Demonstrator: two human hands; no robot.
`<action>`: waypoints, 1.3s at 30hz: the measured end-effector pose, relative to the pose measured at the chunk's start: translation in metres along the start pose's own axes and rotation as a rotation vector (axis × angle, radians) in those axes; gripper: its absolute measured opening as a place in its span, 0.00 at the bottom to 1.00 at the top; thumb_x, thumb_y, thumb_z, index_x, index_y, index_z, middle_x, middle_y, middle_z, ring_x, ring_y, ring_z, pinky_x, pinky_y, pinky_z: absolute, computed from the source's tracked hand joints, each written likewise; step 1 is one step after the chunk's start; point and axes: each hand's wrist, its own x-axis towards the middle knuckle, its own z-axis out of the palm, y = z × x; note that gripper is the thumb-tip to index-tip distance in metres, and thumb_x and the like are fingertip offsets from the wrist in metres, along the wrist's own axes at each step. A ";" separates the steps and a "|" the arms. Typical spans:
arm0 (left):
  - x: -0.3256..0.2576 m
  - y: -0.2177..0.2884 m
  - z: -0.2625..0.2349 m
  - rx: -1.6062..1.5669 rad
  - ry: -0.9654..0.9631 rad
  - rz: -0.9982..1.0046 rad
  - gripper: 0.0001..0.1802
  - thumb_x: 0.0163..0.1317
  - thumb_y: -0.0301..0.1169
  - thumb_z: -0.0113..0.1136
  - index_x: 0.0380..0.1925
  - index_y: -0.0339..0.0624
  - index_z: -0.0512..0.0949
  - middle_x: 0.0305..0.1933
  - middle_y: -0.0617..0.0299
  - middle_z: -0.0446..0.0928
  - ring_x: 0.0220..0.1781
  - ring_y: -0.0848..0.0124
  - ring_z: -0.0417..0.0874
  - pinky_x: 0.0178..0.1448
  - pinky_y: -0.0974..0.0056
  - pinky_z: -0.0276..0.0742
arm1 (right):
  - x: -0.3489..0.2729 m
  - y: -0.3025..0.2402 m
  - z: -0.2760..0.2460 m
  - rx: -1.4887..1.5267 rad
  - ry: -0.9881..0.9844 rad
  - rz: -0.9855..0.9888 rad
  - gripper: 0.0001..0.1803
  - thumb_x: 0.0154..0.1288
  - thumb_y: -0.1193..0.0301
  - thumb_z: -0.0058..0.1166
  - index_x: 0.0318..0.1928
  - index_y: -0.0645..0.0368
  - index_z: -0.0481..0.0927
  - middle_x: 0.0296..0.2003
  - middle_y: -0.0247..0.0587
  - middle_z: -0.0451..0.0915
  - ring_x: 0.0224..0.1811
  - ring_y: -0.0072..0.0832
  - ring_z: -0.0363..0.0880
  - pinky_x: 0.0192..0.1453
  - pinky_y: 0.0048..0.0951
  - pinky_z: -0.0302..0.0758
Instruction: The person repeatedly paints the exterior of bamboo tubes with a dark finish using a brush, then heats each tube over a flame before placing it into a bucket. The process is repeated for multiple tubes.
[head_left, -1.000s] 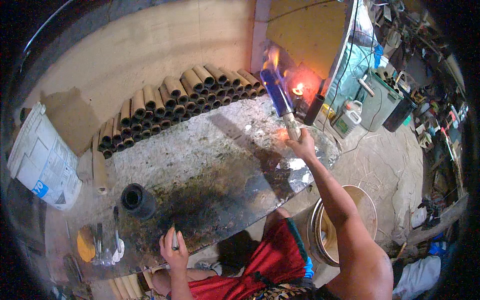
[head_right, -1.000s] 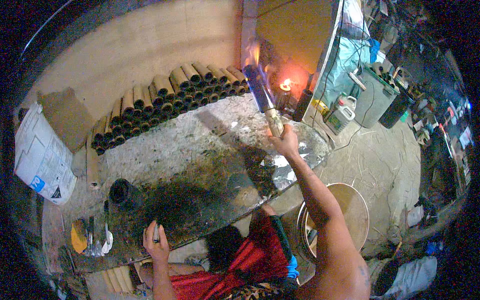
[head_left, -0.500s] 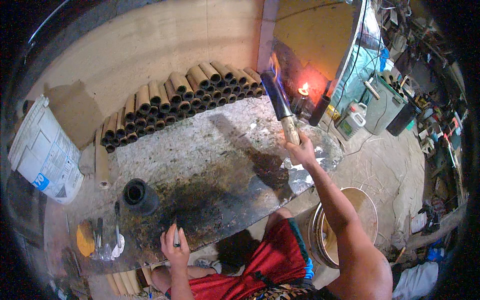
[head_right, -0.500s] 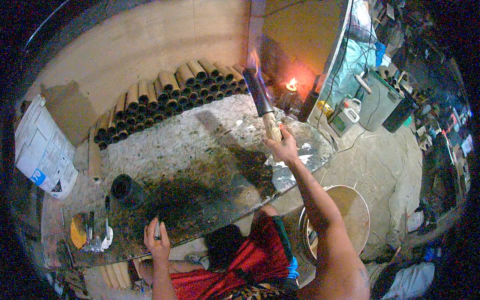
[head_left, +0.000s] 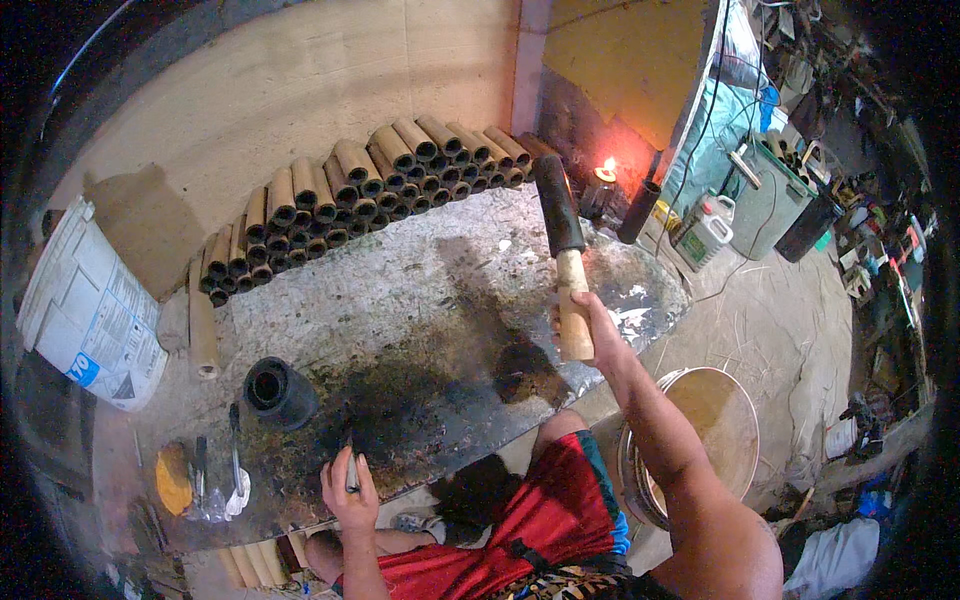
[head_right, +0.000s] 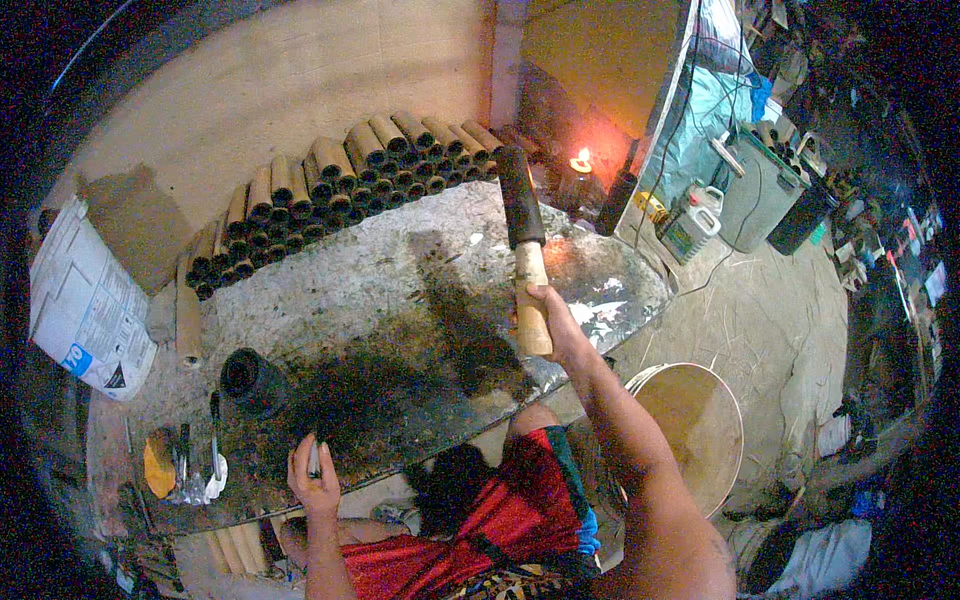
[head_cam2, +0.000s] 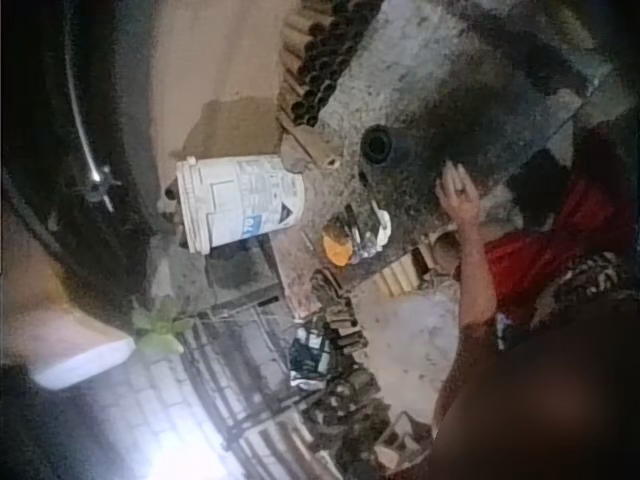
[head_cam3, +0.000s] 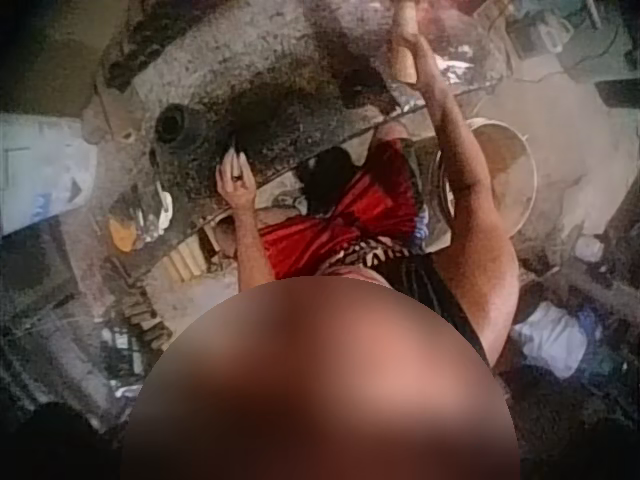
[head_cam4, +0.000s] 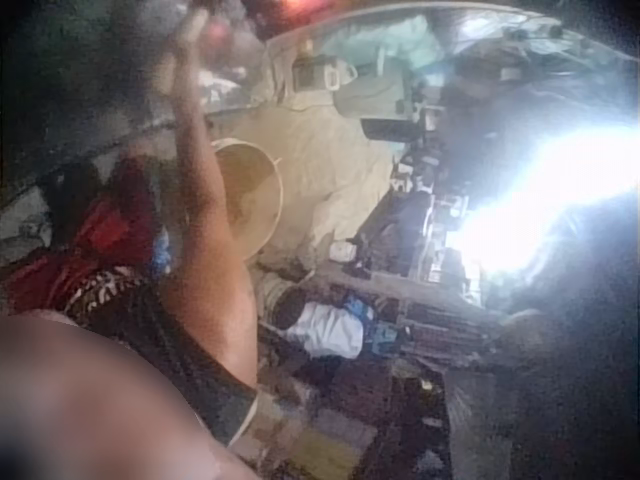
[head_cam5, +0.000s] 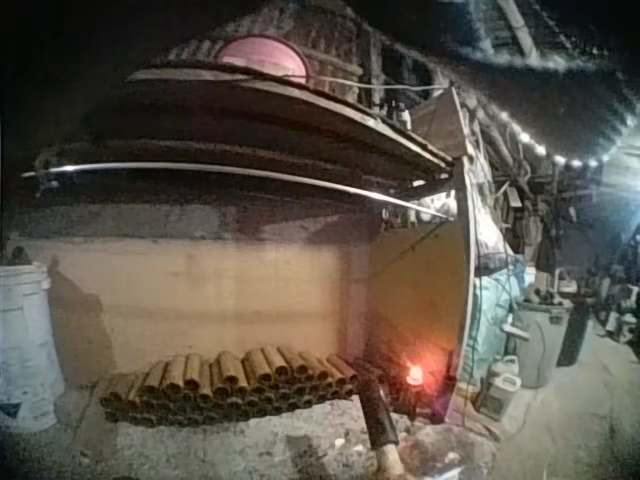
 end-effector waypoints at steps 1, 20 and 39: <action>0.000 0.000 0.000 0.001 0.006 0.009 0.13 0.61 0.24 0.64 0.46 0.38 0.79 0.44 0.50 0.82 0.42 0.48 0.81 0.50 0.51 0.76 | -0.001 0.005 -0.003 0.084 -0.051 -0.012 0.35 0.65 0.43 0.54 0.61 0.55 0.68 0.38 0.40 0.76 0.35 0.32 0.77 0.38 0.38 0.78; 0.001 0.003 0.000 0.001 0.010 -0.002 0.12 0.62 0.25 0.63 0.46 0.36 0.79 0.43 0.46 0.81 0.42 0.47 0.80 0.46 0.51 0.77 | -0.055 0.011 0.012 0.372 -0.523 0.098 0.34 0.45 0.49 0.62 0.50 0.55 0.72 0.23 0.35 0.68 0.21 0.28 0.67 0.27 0.32 0.70; 0.004 0.006 -0.002 -0.002 -0.007 -0.017 0.12 0.62 0.24 0.63 0.46 0.35 0.79 0.43 0.46 0.81 0.40 0.47 0.81 0.44 0.50 0.77 | -0.067 0.043 0.014 -0.962 0.277 -0.425 0.30 0.49 0.60 0.71 0.50 0.64 0.77 0.37 0.50 0.84 0.39 0.36 0.84 0.47 0.36 0.78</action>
